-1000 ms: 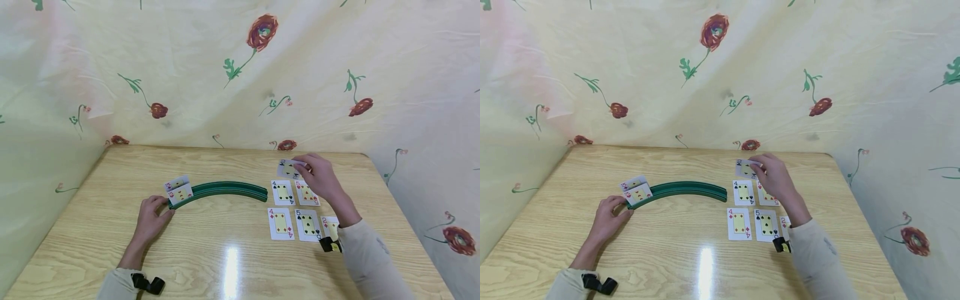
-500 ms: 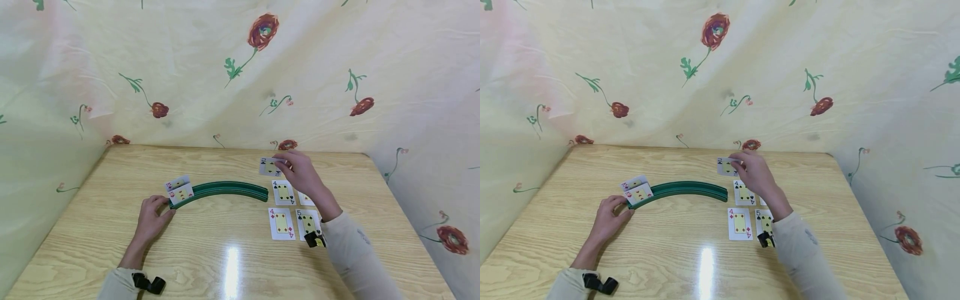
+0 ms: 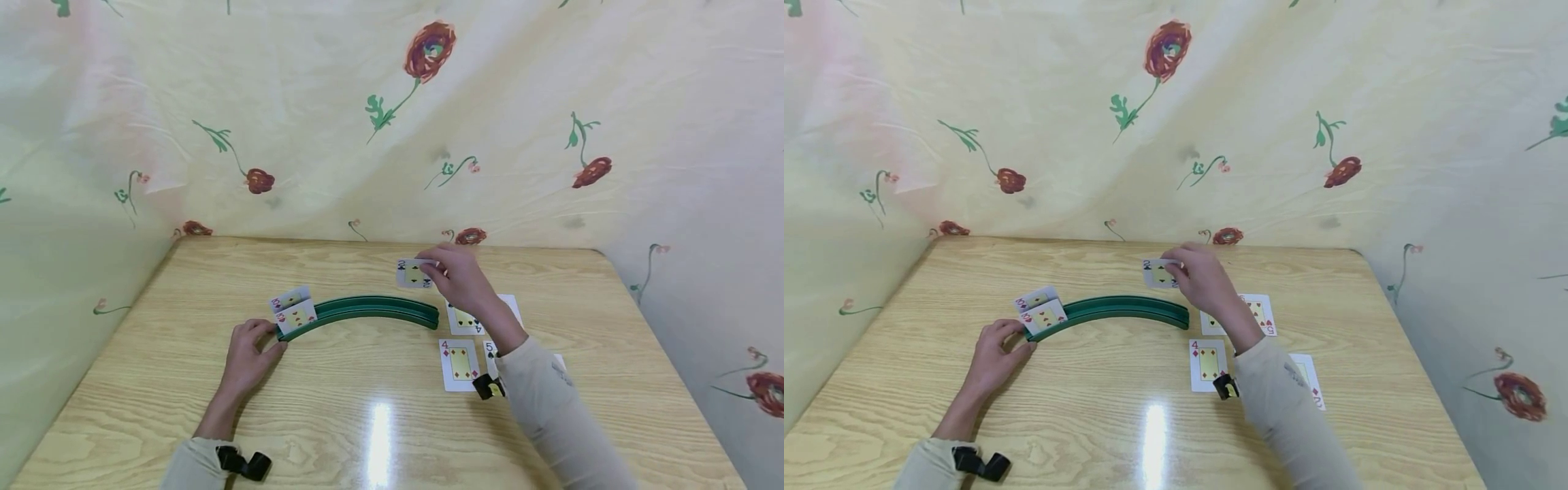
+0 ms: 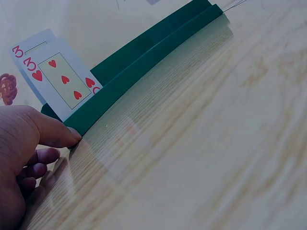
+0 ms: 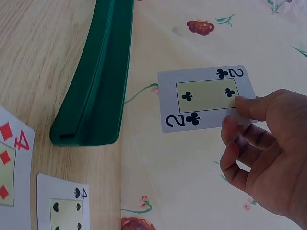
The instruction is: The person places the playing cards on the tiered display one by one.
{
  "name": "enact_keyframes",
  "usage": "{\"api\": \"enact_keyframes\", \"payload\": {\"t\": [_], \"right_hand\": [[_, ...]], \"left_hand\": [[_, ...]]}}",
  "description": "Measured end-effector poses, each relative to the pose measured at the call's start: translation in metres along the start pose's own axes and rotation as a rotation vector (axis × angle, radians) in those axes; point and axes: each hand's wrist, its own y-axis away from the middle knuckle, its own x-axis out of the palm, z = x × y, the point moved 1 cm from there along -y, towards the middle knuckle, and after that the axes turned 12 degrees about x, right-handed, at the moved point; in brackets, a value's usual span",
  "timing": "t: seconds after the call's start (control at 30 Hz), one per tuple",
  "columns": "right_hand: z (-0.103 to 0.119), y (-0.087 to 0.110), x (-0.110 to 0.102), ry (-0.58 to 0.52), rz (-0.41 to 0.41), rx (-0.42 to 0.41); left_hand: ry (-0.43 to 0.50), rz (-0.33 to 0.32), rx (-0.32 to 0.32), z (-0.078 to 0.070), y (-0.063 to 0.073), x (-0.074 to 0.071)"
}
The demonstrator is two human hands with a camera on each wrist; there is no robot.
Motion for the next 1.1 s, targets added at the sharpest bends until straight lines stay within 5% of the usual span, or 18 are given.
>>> {"api": "enact_keyframes", "payload": {"t": [1.1], "right_hand": [[0.051,-0.026,0.049,-0.033,0.156,0.031]], "left_hand": [[-0.014,0.009,-0.012,-0.004,0.003,-0.001]]}}
